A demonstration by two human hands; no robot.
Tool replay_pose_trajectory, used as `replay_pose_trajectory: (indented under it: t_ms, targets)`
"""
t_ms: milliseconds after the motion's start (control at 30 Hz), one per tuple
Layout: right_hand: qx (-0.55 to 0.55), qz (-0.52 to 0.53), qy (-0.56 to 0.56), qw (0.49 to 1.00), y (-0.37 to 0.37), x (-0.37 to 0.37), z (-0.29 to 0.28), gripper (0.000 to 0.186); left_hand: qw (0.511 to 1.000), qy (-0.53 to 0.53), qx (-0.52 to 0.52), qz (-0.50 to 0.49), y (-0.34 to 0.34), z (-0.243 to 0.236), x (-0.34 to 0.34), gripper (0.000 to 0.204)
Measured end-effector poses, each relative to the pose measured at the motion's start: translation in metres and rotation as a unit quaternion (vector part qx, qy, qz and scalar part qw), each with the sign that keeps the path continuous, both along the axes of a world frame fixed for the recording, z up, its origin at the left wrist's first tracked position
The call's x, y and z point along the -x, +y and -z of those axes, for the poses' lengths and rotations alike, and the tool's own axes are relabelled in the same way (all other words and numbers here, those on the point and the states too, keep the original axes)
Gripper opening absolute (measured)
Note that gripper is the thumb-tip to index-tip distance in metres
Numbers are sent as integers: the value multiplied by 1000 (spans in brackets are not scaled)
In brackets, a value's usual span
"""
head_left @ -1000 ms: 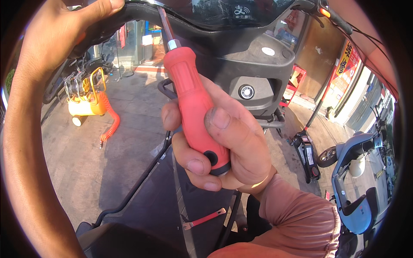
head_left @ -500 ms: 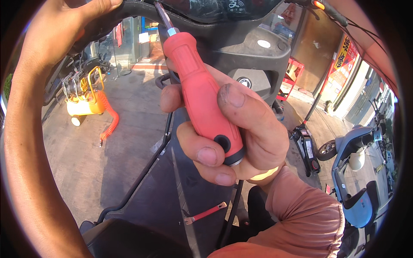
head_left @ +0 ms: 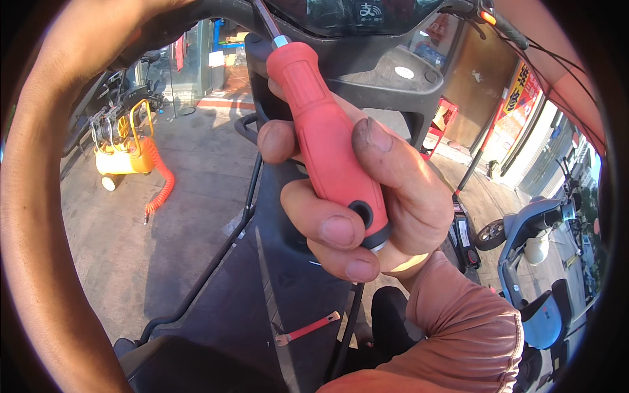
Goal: The person uses a red-handled screwdriver to loosen and remove screws from the scooter's front fairing and handlebar area. They detach the front panel, set it aside, and continue unscrewing components around the handlebars and instrument cluster. The person then retrieves a blue-handled screwdriver from a red tool cart and uses it to adjust additional screws on the handlebar assembly.
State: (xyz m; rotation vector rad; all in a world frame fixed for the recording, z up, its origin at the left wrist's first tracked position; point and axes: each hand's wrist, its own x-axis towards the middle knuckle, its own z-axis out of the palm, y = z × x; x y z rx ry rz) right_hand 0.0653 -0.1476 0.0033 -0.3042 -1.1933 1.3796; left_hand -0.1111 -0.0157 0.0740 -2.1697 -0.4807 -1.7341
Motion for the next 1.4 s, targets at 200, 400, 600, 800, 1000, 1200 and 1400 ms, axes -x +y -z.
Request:
replay_pose_trajectory:
  t_ms: [200, 400, 600, 800, 1000, 1200, 1400]
  targets:
    - [-12, 22, -18, 1000, 8, -1, 8, 56, 979, 46, 198, 13, 34, -29, 3, 65]
    - [0, 49, -27, 998, 9, 0, 9, 53, 975, 39, 211, 53, 100, -26, 15, 72]
    - [-4, 31, -29, 999, 12, 1, 8, 53, 980, 48, 192, 38, 76, -32, 10, 74]
    - [-11, -2, -7, 1000, 17, 3, 9, 52, 983, 150, -92, -53, 11, -52, -40, 67]
    - [16, -19, -3, 1000, 20, 6, 6, 48, 954, 255, -47, -153, -6, -65, -105, 103]
    - [18, -24, -6, 1000, 23, 6, 7, 50, 945, 292, -19, -144, 6, -68, -103, 101]
    - [18, -16, -33, 999, 28, 5, 8, 54, 940, 300, 6, -160, 1, -62, -102, 87]
